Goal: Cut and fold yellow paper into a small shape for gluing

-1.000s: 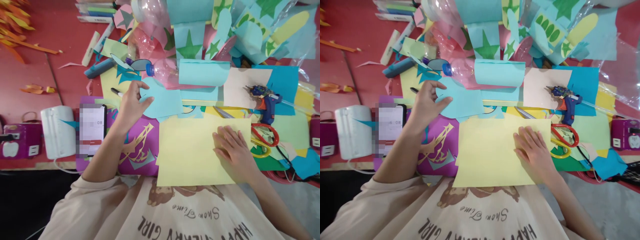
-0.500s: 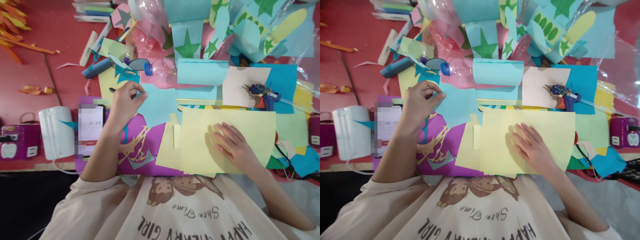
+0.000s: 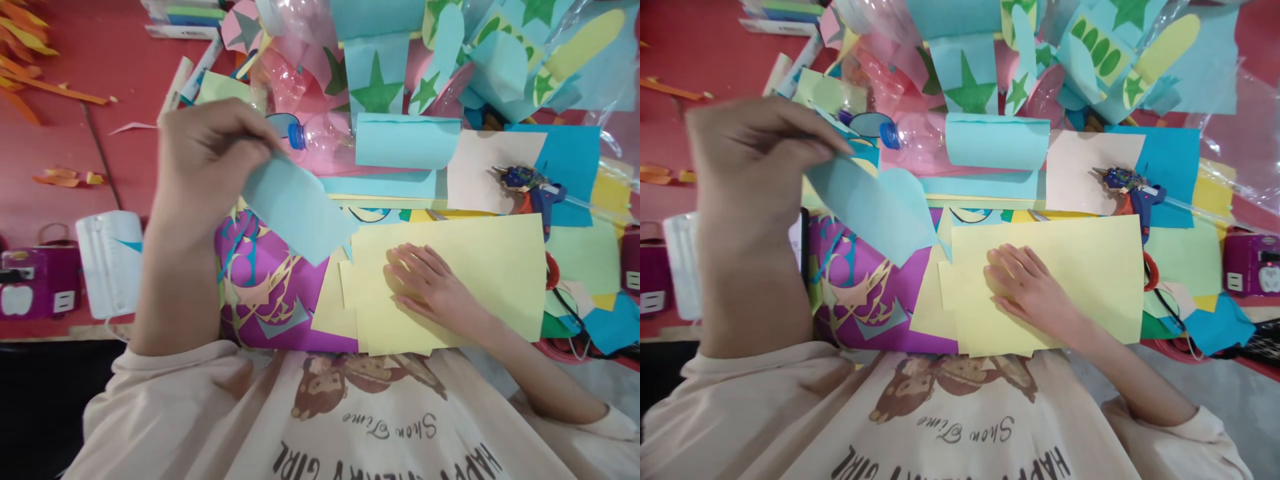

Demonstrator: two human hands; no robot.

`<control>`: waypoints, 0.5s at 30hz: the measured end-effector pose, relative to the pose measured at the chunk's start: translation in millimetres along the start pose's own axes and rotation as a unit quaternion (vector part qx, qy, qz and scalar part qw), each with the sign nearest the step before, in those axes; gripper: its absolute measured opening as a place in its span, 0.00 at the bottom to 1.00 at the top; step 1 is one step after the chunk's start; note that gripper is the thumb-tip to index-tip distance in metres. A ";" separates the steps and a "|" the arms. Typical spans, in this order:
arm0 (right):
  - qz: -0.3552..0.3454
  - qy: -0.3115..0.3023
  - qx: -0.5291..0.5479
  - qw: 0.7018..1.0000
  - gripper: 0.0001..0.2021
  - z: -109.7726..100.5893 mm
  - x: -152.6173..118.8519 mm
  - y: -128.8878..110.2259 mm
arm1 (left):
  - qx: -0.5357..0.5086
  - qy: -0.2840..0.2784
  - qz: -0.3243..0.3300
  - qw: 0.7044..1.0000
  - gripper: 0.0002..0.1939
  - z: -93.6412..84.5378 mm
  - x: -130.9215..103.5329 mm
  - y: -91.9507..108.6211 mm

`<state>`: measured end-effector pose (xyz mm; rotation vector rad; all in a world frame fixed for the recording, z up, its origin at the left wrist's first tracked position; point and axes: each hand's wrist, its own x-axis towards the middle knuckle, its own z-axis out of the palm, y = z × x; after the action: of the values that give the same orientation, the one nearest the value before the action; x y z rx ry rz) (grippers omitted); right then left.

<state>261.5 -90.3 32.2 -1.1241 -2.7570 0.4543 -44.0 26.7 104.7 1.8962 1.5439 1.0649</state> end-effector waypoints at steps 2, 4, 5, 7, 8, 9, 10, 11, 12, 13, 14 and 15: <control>-0.006 -0.001 0.009 1.000 0.19 0.9 5.9 -3.0 | 0.011 -0.111 0.059 0.992 0.14 20.7 4.7 8.2; -0.012 -0.007 0.025 1.000 0.19 2.7 10.4 -6.7 | 0.058 -0.187 0.144 0.970 0.13 47.8 6.9 9.8; -0.014 -0.006 0.033 0.999 0.18 3.5 12.0 -8.5 | 0.088 -0.218 0.178 0.956 0.13 61.1 6.8 8.8; -0.014 0.006 0.040 0.999 0.18 4.4 13.9 -11.3 | 0.124 -0.235 0.198 0.943 0.14 81.1 4.4 6.1; -0.010 0.017 0.038 0.999 0.17 4.3 14.4 -12.1 | 0.132 -0.236 0.195 0.943 0.15 85.8 2.4 5.3; -0.005 0.030 0.031 0.999 0.16 4.0 14.8 -12.3 | 0.133 -0.236 0.190 0.944 0.17 86.4 0.0 5.2; -0.001 0.041 0.020 0.999 0.15 3.6 15.2 -12.1 | 0.128 -0.233 0.185 0.946 0.18 82.8 -2.4 5.6; -0.001 0.051 0.009 0.999 0.15 3.5 15.6 -11.5 | 0.121 -0.228 0.176 0.950 0.18 75.6 -4.6 6.5; -0.006 0.059 -0.002 0.998 0.15 3.7 16.0 -10.6 | 0.119 -0.222 0.163 0.954 0.18 65.5 -6.7 7.3; -0.018 0.062 -0.011 0.998 0.17 4.5 16.6 -9.6 | 0.122 -0.215 0.152 0.957 0.18 53.6 -8.5 7.8; -0.029 0.062 -0.017 0.998 0.19 6.0 17.1 -8.6 | 0.129 -0.200 0.140 0.961 0.18 40.8 -10.0 7.4; -0.037 0.059 -0.023 0.997 0.21 8.1 17.6 -7.7 | 0.152 -0.181 0.100 0.966 0.17 28.1 -11.3 6.0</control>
<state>242.0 -85.0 27.1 -1.0191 -2.7074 0.3067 -18.7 17.5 89.7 2.3400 1.3838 0.5282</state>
